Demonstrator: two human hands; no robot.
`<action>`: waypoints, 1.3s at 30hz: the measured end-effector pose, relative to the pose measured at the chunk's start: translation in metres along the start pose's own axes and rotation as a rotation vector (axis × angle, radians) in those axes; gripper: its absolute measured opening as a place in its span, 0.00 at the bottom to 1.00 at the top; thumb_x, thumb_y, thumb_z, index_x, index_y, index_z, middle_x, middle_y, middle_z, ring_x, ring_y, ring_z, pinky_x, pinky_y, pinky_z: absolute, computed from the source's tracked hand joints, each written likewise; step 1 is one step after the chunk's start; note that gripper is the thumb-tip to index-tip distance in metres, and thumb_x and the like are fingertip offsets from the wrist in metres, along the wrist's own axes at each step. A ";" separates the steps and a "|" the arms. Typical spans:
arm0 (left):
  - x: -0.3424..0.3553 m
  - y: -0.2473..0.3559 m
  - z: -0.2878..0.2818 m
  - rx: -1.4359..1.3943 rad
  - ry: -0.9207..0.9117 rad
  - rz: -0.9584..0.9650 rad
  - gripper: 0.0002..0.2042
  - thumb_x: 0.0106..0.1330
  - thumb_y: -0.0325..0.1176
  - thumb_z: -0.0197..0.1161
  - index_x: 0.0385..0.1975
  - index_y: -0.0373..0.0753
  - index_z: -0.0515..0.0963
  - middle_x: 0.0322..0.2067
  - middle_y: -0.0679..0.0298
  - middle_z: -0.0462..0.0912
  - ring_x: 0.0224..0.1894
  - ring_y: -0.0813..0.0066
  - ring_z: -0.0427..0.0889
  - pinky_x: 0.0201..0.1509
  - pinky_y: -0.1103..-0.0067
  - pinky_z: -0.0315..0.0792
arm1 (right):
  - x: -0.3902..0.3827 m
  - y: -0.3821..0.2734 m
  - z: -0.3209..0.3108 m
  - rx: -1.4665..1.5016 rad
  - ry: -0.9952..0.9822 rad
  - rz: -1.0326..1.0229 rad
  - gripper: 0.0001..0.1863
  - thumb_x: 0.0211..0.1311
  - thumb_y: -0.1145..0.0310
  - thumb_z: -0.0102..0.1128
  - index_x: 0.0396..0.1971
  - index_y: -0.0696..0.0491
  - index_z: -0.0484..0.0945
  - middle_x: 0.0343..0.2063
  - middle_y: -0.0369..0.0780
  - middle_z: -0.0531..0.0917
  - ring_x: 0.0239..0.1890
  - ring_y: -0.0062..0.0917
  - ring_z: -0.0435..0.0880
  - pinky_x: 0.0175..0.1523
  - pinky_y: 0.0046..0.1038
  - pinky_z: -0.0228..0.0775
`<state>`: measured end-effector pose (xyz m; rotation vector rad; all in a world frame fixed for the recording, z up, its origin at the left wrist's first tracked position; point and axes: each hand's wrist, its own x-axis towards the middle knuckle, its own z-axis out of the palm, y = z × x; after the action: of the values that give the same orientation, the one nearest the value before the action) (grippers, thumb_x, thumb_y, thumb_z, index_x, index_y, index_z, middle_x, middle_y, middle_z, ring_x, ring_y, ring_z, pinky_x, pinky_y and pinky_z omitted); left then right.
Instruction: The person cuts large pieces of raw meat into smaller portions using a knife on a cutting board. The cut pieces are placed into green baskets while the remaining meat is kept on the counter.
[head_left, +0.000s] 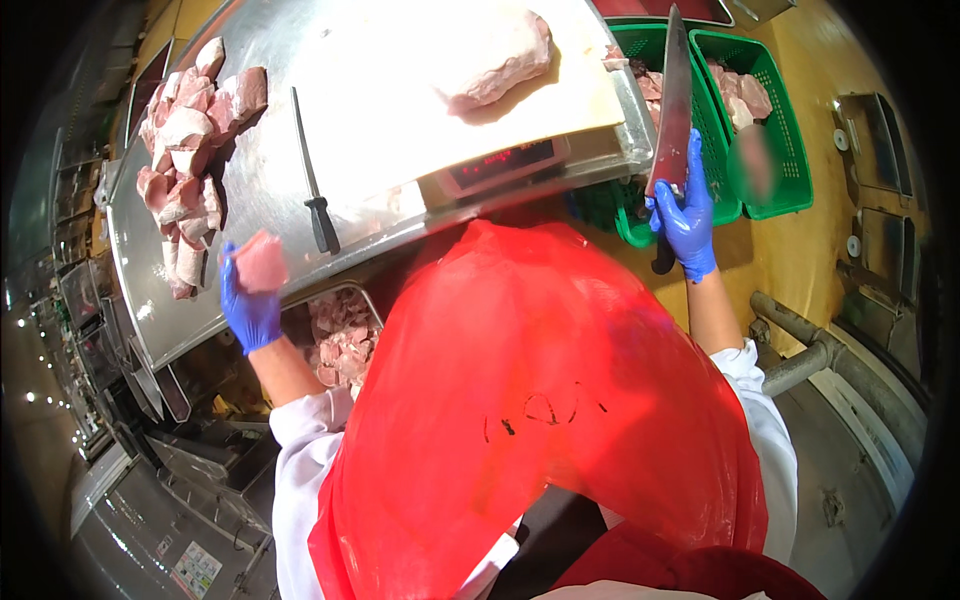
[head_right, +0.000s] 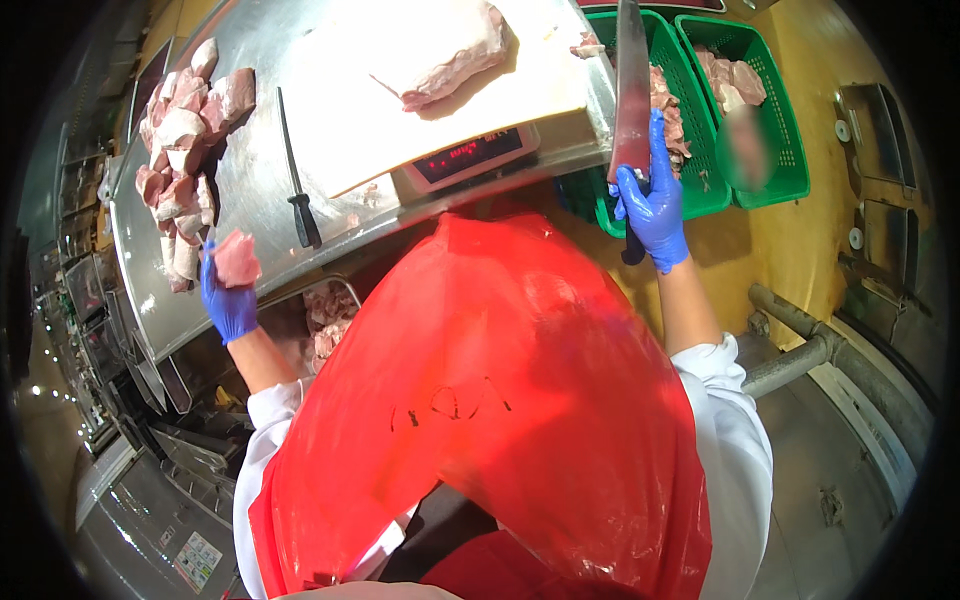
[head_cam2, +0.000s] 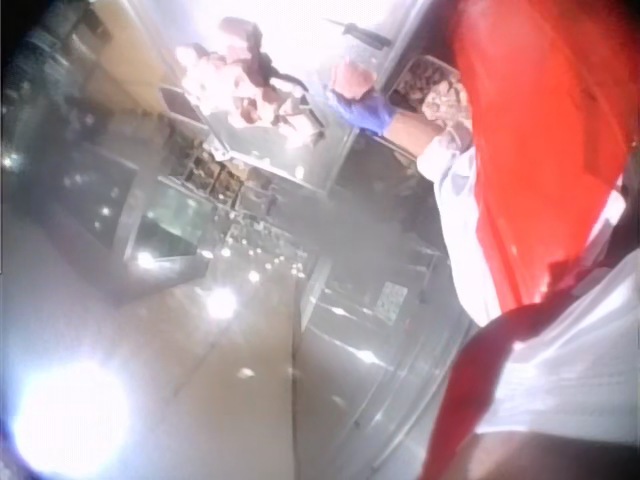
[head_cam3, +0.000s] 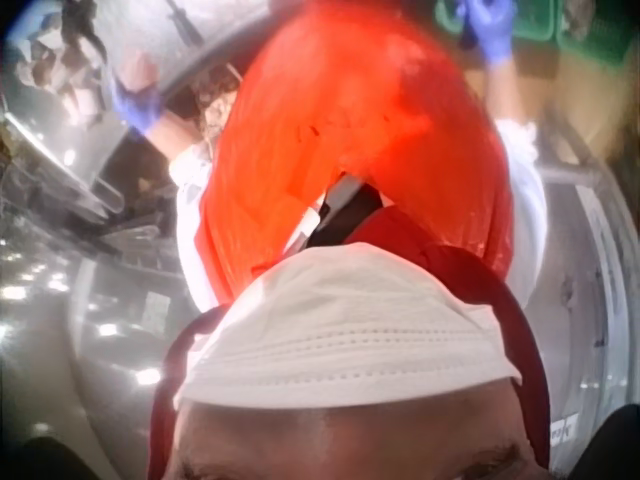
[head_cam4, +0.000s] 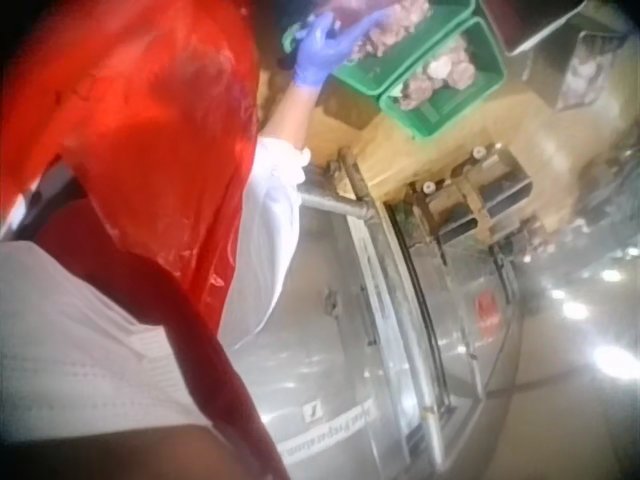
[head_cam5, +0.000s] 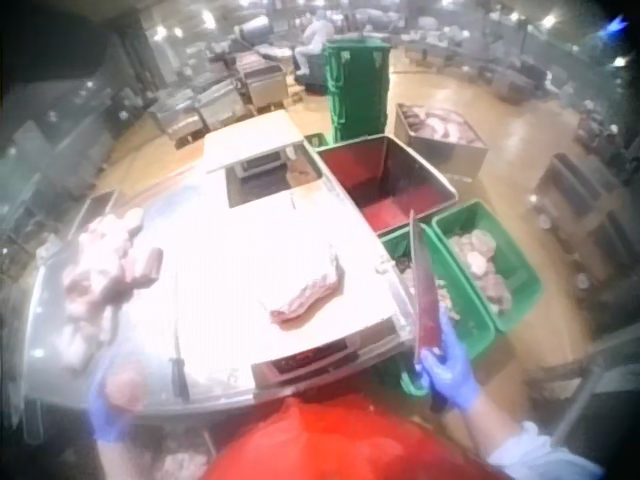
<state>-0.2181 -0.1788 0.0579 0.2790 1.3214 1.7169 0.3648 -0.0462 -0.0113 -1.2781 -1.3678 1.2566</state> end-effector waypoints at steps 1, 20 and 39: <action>-0.005 0.002 -0.020 0.029 0.047 0.033 0.20 0.72 0.39 0.60 0.58 0.36 0.72 0.54 0.53 0.79 0.56 0.55 0.79 0.59 0.63 0.75 | -0.002 0.005 -0.005 0.004 0.001 0.004 0.44 0.67 0.85 0.49 0.78 0.44 0.43 0.36 0.37 0.81 0.24 0.12 0.73 0.26 0.16 0.67; 0.011 -0.062 0.065 1.086 0.231 1.189 0.26 0.63 0.30 0.66 0.61 0.33 0.67 0.53 0.53 0.74 0.53 0.62 0.73 0.59 0.67 0.67 | 0.140 -0.060 0.111 -1.022 -0.430 -0.827 0.36 0.70 0.70 0.51 0.74 0.26 0.55 0.34 0.41 0.86 0.26 0.42 0.84 0.31 0.40 0.77; 0.029 -0.183 0.265 0.833 -0.051 0.444 0.15 0.55 0.39 0.74 0.24 0.33 0.78 0.18 0.62 0.80 0.20 0.78 0.76 0.28 0.79 0.72 | 0.116 -0.073 0.027 -0.690 -0.392 -0.483 0.41 0.63 0.75 0.58 0.74 0.34 0.56 0.40 0.53 0.82 0.31 0.49 0.82 0.39 0.42 0.73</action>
<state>0.0346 0.0139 -0.0025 1.1500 1.9887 1.3813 0.3160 0.0682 0.0525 -1.0418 -2.3638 0.7289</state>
